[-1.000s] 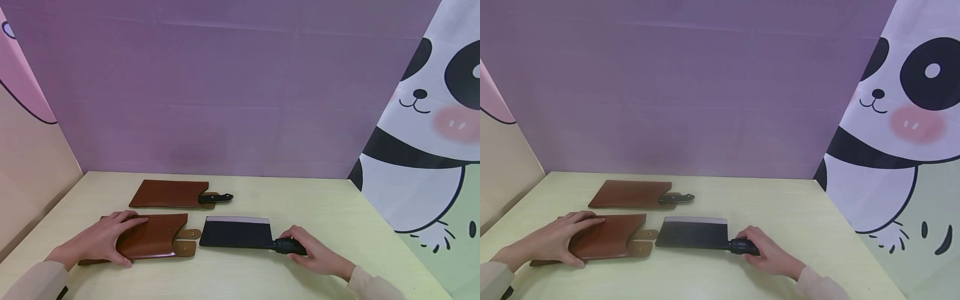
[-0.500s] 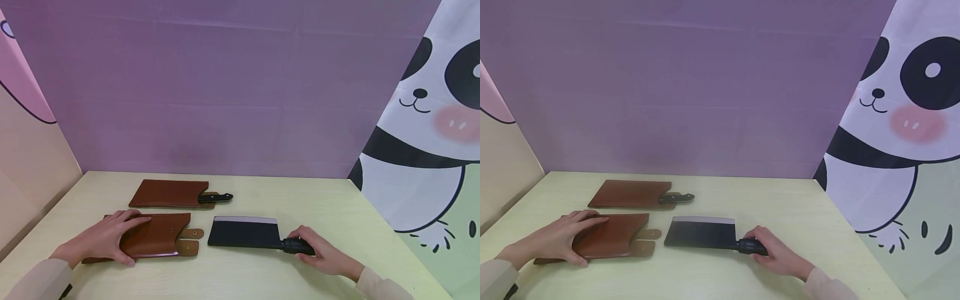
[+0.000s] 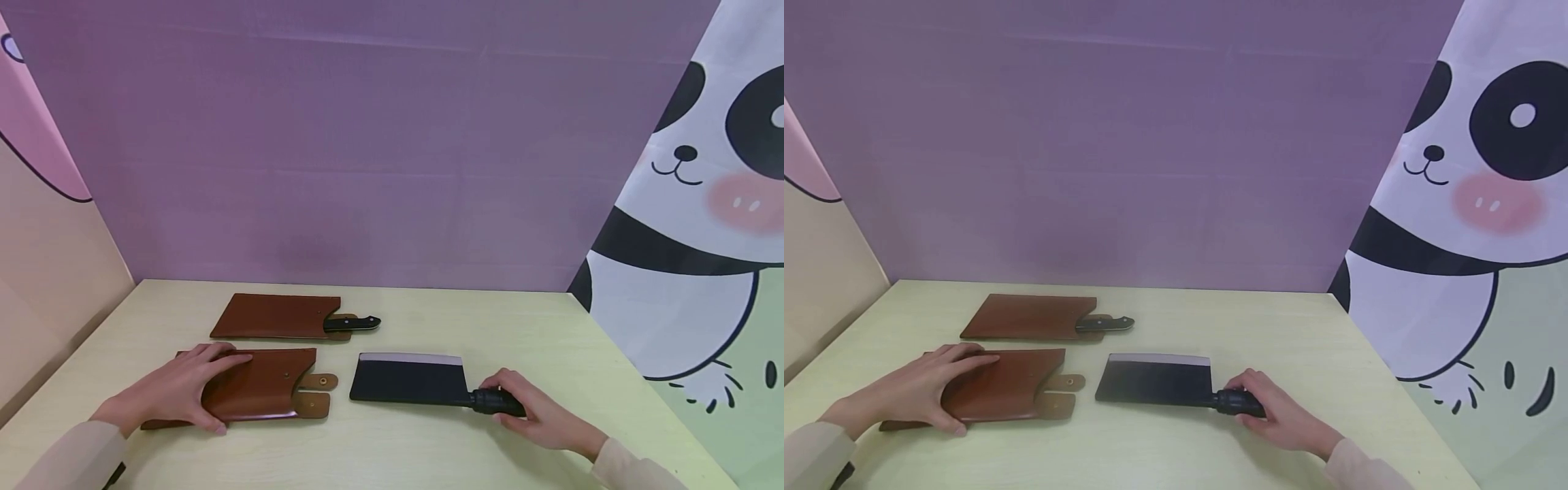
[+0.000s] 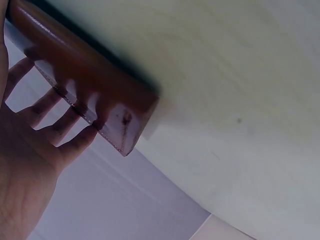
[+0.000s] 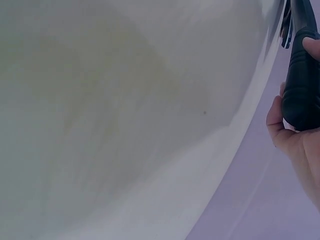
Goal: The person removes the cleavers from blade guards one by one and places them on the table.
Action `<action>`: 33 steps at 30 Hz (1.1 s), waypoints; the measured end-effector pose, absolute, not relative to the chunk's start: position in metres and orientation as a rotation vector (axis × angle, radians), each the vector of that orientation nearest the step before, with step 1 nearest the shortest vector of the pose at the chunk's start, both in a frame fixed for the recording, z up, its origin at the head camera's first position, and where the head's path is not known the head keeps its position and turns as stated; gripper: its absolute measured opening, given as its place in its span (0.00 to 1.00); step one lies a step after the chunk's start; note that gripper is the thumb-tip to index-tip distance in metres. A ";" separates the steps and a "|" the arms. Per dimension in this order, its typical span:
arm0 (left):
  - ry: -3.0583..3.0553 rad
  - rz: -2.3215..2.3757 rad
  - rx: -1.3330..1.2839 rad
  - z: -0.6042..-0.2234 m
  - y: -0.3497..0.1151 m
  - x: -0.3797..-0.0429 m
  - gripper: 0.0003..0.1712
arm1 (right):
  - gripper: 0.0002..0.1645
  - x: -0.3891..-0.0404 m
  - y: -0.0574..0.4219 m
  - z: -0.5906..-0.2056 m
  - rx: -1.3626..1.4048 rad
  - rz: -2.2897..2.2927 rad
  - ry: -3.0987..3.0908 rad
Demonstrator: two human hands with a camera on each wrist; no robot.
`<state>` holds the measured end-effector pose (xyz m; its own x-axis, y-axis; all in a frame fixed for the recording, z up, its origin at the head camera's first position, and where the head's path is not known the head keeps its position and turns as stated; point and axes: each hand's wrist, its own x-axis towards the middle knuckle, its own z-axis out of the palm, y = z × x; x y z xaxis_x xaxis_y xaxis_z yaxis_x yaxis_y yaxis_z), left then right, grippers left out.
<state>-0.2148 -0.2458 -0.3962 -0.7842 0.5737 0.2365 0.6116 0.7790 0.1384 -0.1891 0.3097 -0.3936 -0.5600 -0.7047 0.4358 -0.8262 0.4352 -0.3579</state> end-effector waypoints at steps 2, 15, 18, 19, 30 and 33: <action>-2.789 -0.310 -0.944 -0.396 -0.245 -0.215 0.56 | 0.26 -0.189 0.312 -0.393 1.327 0.801 -2.473; -2.827 -0.315 -0.944 -0.394 -0.239 -0.217 0.57 | 0.26 -0.187 0.327 -0.392 1.281 0.807 -2.522; -2.834 -0.316 -0.944 -0.395 -0.238 -0.219 0.57 | 0.26 -0.186 0.329 -0.391 1.278 0.817 -2.528; -2.837 -0.312 -0.946 -0.395 -0.238 -0.219 0.57 | 0.26 -0.186 0.330 -0.391 1.272 0.819 -2.533; -2.847 -0.320 -0.958 -0.394 -0.229 -0.223 0.58 | 0.27 -0.187 0.336 -0.393 1.267 0.825 -2.551; -2.841 -0.330 -0.973 -0.395 -0.228 -0.224 0.57 | 0.27 -0.186 0.336 -0.393 1.269 0.829 -2.561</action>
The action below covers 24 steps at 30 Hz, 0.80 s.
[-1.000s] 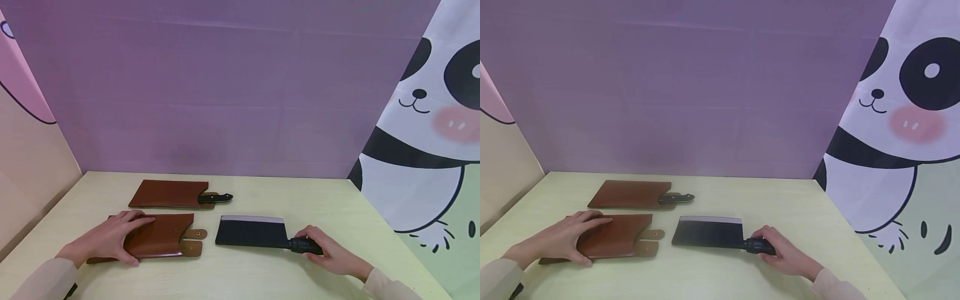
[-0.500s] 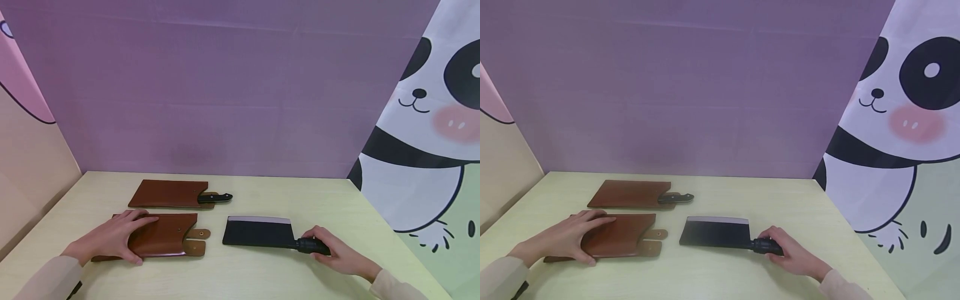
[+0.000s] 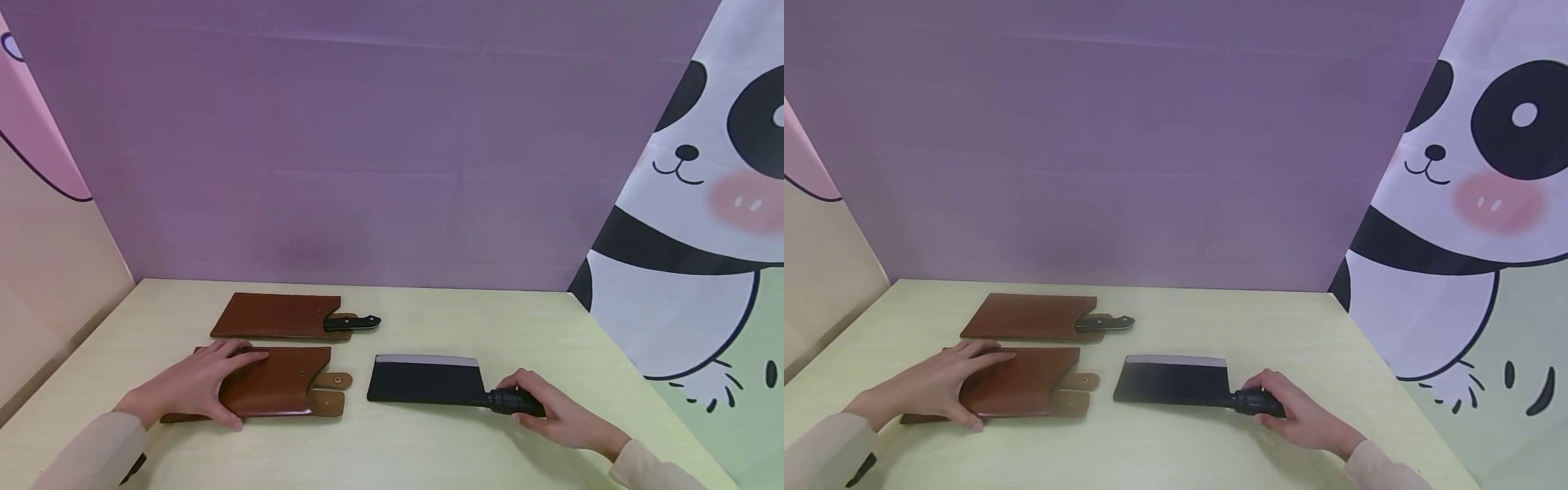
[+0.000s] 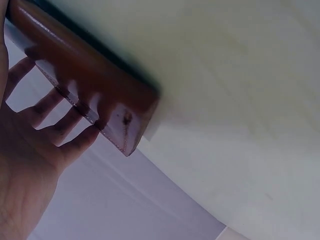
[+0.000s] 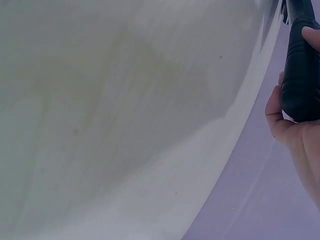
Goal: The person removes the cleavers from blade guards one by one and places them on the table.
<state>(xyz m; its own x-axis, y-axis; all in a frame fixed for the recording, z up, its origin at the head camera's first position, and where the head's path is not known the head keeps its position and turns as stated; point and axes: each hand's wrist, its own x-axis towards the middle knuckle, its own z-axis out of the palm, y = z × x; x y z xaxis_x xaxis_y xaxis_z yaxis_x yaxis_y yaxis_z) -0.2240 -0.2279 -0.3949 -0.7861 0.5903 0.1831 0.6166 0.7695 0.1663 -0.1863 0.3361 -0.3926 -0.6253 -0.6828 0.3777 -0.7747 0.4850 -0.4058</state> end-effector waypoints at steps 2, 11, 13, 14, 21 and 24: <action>-2.840 -0.333 -0.985 -0.395 -0.227 -0.225 0.57 | 0.27 -0.186 0.336 -0.392 1.265 0.832 -2.571; -2.869 -0.342 -0.992 -0.397 -0.226 -0.226 0.56 | 0.24 -0.187 0.336 -0.390 1.269 0.857 -2.619; -2.874 -0.345 -0.994 -0.397 -0.226 -0.227 0.55 | 0.24 -0.188 0.336 -0.390 1.269 0.843 -2.628; -2.876 -0.347 -0.995 -0.397 -0.226 -0.227 0.55 | 0.23 -0.189 0.337 -0.390 1.269 0.834 -2.629; -2.885 -0.367 -1.006 -0.395 -0.226 -0.227 0.55 | 0.23 -0.192 0.339 -0.392 1.248 0.798 -2.658; -2.893 -0.371 -1.007 -0.395 -0.225 -0.226 0.55 | 0.23 -0.195 0.340 -0.394 1.253 0.795 -2.654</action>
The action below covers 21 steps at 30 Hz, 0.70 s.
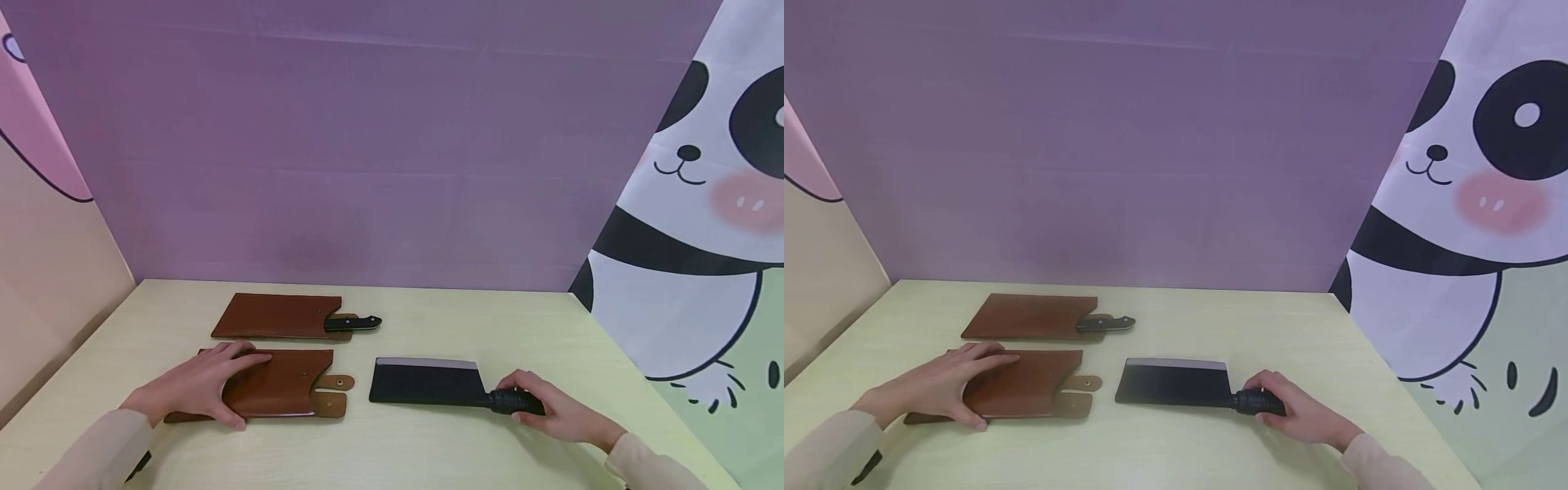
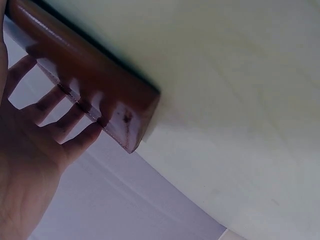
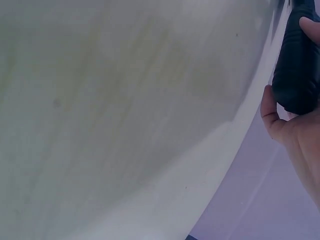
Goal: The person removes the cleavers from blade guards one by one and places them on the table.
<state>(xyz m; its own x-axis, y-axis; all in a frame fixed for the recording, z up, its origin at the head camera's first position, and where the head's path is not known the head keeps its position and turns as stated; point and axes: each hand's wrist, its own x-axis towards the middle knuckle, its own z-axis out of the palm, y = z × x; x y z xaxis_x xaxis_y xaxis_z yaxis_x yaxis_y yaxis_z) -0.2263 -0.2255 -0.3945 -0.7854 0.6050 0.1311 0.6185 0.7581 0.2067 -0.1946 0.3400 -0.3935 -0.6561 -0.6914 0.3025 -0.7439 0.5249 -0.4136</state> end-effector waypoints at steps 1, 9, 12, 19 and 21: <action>-2.896 -0.372 -1.006 -0.394 -0.226 -0.226 0.55 | 0.23 -0.196 0.340 -0.394 1.257 0.790 -2.651; -2.906 -0.371 -1.018 -0.395 -0.226 -0.227 0.55 | 0.23 -0.203 0.343 -0.396 1.257 0.778 -2.675; -2.903 -0.375 -1.026 -0.396 -0.227 -0.227 0.54 | 0.22 -0.205 0.343 -0.396 1.249 0.784 -2.705; -2.904 -0.379 -1.041 -0.396 -0.227 -0.227 0.54 | 0.22 -0.210 0.344 -0.396 1.252 0.779 -2.732; -2.902 -0.382 -1.047 -0.395 -0.227 -0.227 0.53 | 0.22 -0.212 0.344 -0.396 1.251 0.768 -2.732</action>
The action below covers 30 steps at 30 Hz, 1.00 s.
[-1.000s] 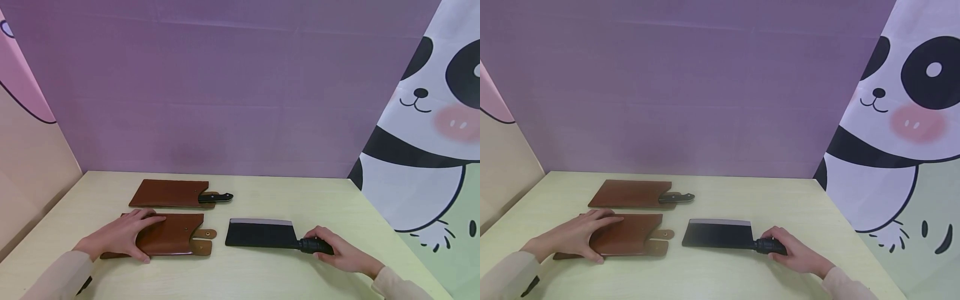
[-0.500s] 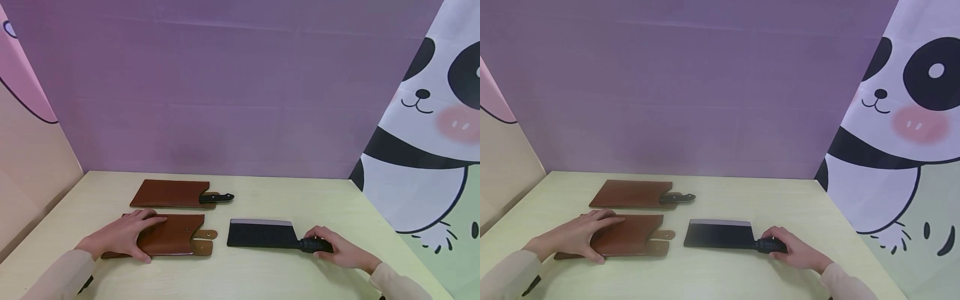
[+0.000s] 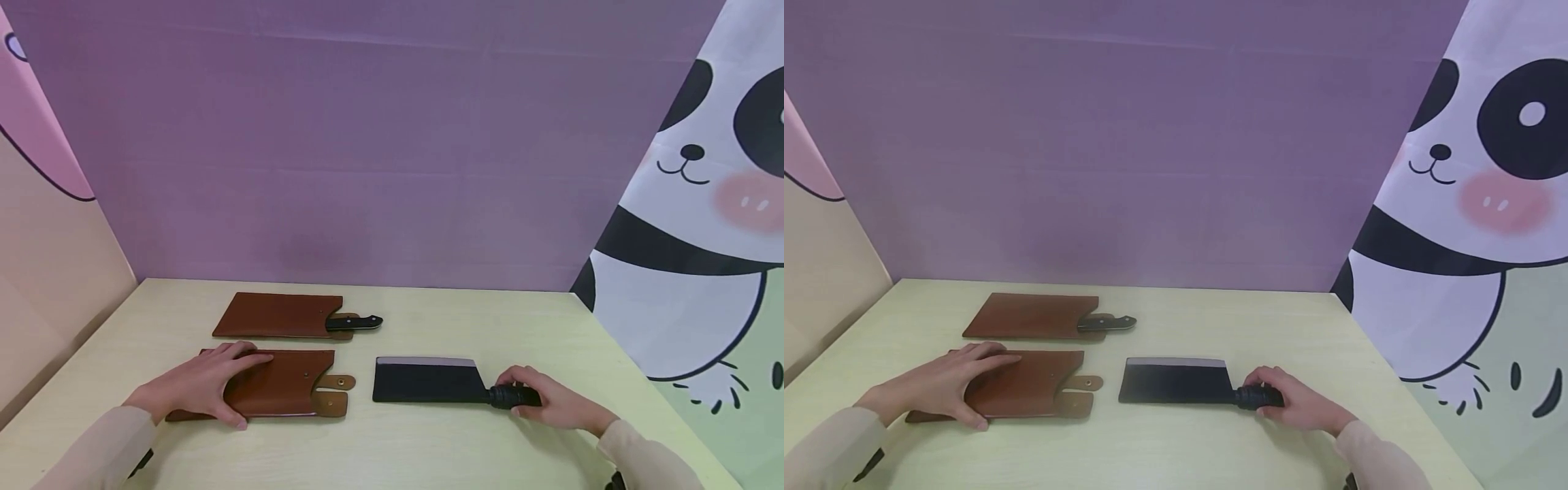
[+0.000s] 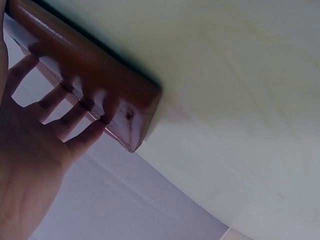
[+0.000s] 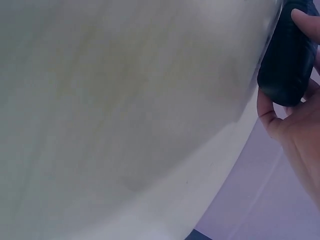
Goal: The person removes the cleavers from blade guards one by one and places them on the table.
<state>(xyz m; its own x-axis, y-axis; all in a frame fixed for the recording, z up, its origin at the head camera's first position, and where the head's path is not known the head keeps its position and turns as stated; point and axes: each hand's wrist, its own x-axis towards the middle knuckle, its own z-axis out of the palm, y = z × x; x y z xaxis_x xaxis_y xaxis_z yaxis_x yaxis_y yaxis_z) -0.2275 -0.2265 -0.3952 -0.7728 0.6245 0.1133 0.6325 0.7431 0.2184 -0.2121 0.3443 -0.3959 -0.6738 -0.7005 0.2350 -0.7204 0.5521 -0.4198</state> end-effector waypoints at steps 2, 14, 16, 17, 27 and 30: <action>-2.901 -0.389 -1.054 -0.395 -0.226 -0.228 0.53 | 0.22 -0.214 0.345 -0.396 1.245 0.764 -2.740; -2.911 -0.408 -1.068 -0.395 -0.227 -0.228 0.53 | 0.22 -0.220 0.347 -0.395 1.165 0.766 -2.835; -2.908 -0.410 -1.070 -0.395 -0.226 -0.228 0.54 | 0.22 -0.221 0.346 -0.395 1.159 0.771 -2.842; -2.909 -0.409 -1.069 -0.394 -0.226 -0.228 0.54 | 0.22 -0.221 0.346 -0.395 1.159 0.770 -2.843; -2.938 -0.476 -1.084 -0.390 -0.228 -0.226 0.57 | 0.21 -0.222 0.347 -0.394 1.155 0.851 -2.887; -2.940 -0.484 -1.085 -0.391 -0.228 -0.227 0.58 | 0.21 -0.223 0.348 -0.394 1.146 0.861 -2.908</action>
